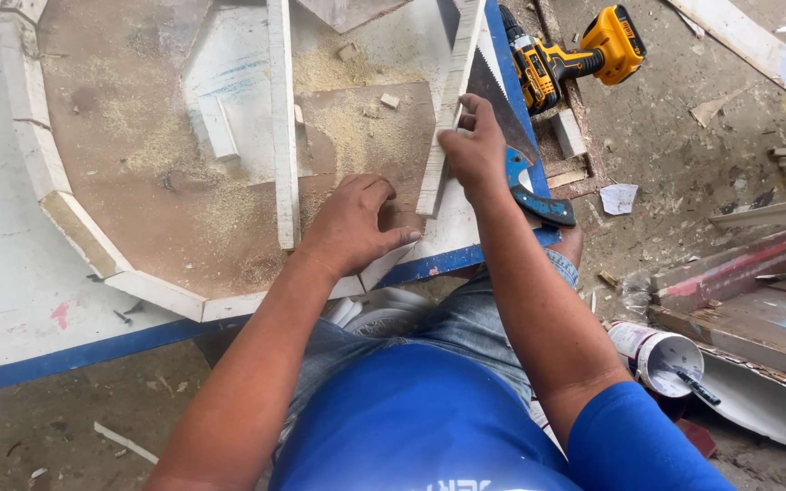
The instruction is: Using a hand saw to cut small strips of material and fitting them into a template on a workbench.
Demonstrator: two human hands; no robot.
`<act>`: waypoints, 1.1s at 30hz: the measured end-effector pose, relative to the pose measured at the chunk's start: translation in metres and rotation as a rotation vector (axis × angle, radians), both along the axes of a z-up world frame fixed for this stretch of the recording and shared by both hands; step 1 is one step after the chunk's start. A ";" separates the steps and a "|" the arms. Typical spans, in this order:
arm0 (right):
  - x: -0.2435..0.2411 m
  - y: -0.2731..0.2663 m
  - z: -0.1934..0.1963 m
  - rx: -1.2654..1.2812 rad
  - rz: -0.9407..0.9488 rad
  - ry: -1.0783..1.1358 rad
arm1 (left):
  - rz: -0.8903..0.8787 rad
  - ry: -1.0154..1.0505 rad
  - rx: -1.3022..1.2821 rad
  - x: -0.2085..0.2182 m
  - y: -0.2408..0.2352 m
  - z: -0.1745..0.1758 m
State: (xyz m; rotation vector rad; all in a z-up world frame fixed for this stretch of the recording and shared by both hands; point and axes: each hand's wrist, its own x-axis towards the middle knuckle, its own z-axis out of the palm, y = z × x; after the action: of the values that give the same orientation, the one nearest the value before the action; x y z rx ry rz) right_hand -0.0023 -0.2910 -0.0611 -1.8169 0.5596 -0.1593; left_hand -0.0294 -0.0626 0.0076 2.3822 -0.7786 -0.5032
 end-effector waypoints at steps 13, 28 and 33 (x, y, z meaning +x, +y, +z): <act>-0.003 -0.044 -0.042 0.677 -0.089 -0.312 | 0.003 0.015 -0.013 0.002 0.001 -0.004; -0.020 -0.006 0.023 0.659 -0.104 -0.224 | -0.006 -0.021 -0.036 0.003 0.000 -0.008; -0.009 -0.011 -0.027 0.328 -0.110 -0.302 | -0.006 -0.024 -0.060 0.003 -0.001 -0.013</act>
State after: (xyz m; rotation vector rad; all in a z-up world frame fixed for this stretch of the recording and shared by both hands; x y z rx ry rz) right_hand -0.0118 -0.3023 -0.0882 -1.4116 0.4409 -0.3868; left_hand -0.0265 -0.0634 -0.0058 2.3349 -0.8005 -0.4477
